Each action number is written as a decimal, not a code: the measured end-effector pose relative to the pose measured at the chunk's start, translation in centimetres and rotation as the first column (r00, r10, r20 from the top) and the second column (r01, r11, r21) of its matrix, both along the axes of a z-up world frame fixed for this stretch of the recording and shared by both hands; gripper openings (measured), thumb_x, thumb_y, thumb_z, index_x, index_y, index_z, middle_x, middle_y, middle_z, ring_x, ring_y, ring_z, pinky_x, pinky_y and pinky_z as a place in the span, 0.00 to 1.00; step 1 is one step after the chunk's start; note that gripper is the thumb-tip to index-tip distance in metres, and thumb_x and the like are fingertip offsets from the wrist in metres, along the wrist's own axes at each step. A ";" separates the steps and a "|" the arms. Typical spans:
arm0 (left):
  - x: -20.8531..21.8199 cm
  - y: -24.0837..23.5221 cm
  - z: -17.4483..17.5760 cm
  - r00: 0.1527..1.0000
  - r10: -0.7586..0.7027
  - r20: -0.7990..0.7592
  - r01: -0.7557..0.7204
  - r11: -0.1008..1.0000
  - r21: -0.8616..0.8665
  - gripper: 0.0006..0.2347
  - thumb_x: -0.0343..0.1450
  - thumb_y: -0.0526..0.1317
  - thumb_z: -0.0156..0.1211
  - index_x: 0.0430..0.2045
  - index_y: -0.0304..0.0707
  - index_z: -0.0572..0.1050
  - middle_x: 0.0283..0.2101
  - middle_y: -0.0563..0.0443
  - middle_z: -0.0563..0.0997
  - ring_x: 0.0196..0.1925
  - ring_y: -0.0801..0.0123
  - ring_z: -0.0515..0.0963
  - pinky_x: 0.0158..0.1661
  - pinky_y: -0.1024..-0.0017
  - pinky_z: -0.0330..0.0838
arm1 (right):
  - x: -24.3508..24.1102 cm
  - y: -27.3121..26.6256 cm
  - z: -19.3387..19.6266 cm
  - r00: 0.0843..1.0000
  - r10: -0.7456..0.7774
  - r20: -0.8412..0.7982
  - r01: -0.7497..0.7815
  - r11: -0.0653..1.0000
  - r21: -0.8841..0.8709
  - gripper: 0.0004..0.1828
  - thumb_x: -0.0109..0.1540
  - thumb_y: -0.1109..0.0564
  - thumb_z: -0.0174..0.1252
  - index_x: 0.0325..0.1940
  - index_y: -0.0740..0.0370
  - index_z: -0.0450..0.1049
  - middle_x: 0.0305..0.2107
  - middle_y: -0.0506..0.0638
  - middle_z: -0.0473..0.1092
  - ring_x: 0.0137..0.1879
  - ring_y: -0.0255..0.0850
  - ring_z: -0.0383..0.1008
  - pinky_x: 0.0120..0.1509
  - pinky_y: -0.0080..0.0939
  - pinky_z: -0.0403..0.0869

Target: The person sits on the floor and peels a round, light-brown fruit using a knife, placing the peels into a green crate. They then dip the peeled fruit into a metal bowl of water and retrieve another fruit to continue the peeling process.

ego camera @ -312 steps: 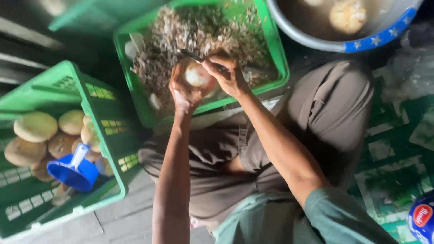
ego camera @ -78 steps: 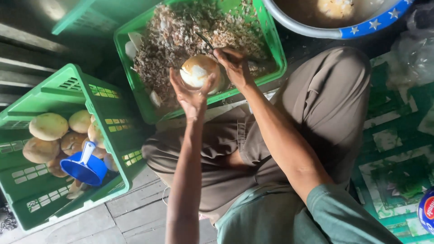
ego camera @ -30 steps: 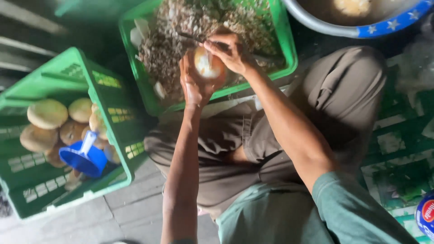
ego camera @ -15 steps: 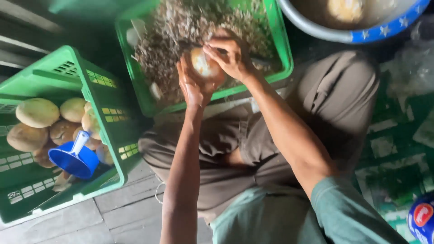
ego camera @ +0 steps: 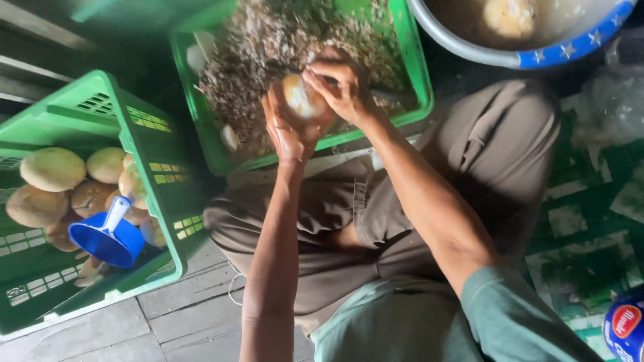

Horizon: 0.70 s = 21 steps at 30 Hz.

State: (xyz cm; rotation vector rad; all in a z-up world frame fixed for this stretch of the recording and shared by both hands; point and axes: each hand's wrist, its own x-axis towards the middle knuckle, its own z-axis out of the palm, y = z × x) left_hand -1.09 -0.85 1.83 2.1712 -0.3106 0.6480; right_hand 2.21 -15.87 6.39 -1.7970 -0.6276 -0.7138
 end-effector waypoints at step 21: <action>-0.4 -0.5 4.2 0.993 -0.106 -0.054 0.109 0.992 0.062 0.36 0.53 0.41 0.80 0.54 0.31 0.66 0.48 0.41 0.76 0.47 0.54 0.77 0.49 0.62 0.76 | 2.9 -0.5 -3.4 0.865 0.248 -0.436 -0.254 0.966 0.045 0.14 0.67 0.47 0.58 0.45 0.60 0.80 0.36 0.53 0.78 0.37 0.39 0.77 0.49 0.42 0.77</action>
